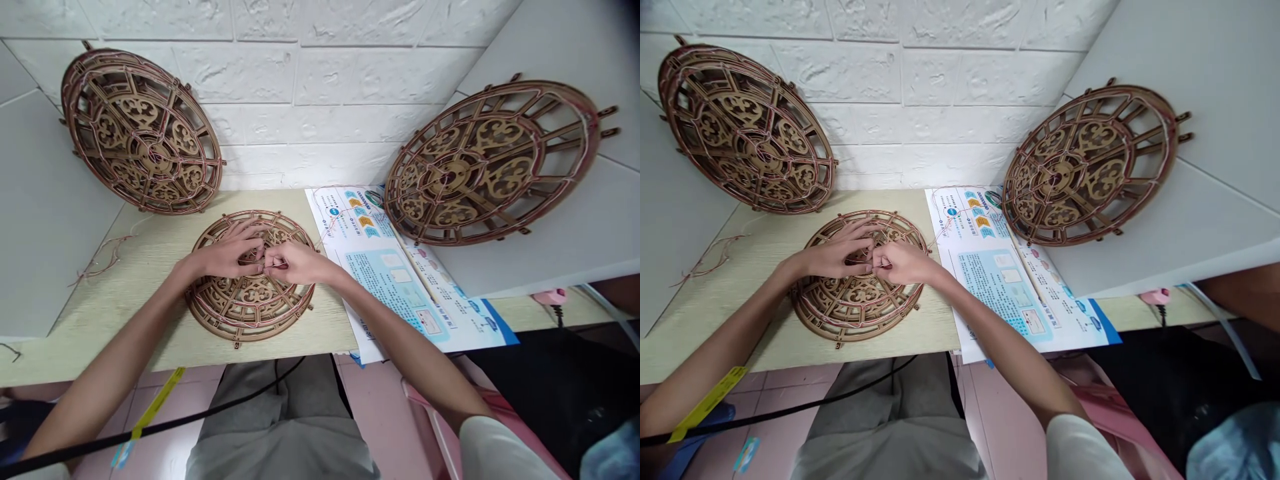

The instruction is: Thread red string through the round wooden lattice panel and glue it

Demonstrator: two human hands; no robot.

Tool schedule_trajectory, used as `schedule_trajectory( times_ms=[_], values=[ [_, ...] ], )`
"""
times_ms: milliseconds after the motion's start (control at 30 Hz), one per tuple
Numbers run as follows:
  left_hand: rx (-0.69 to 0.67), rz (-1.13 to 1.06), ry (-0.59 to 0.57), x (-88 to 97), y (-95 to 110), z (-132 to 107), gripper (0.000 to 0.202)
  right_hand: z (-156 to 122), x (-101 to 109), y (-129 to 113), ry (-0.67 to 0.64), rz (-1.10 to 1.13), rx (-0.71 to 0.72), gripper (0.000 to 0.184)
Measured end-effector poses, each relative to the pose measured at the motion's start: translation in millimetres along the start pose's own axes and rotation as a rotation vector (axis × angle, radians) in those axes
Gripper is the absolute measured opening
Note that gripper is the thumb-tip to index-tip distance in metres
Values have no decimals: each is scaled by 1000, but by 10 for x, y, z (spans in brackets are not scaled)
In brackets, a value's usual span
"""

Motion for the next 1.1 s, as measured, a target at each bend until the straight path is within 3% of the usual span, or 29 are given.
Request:
schedule_trajectory(
  times_ms=[233, 467, 667, 800, 867, 1000, 1033, 1100],
  values=[
    [56, -35, -21, -3, 0, 11, 45, -6, 9, -108, 23, 17, -158, 7],
    [39, -51, -26, 4, 3, 6, 43, -12, -32, -140, 50, -82, -152, 10],
    [44, -69, -31, 4, -16, 2, 43, -37, -14, -73, -4, 45, -64, 21],
    [-7, -95, -2, 31, -12, 12, 42, -26, -31, -41, 28, -10, -75, 20],
    [-7, -115, 59, 58, -21, 21, 41, -22, -42, -15, 37, 29, -61, 19],
    [156, -52, 372, 120, -154, 23, 49, -50, 24, 72, 76, 301, 19, 21],
    [227, -6, 433, 123, -212, 19, 54, -63, 66, 102, 120, 355, 37, 22],
    [334, 54, 447, 103, -328, 15, 63, -86, 165, 180, 273, 383, 37, 27]
  ],
)
Point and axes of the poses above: each hand's wrist, its own z-axis towards the middle knuckle, its own x-axis out of the back of the hand, y = z × x, the point moved 2 cm from there along z, towards the middle knuckle, and after that the axes turned 12 degrees about x, right-handed, at the moved point
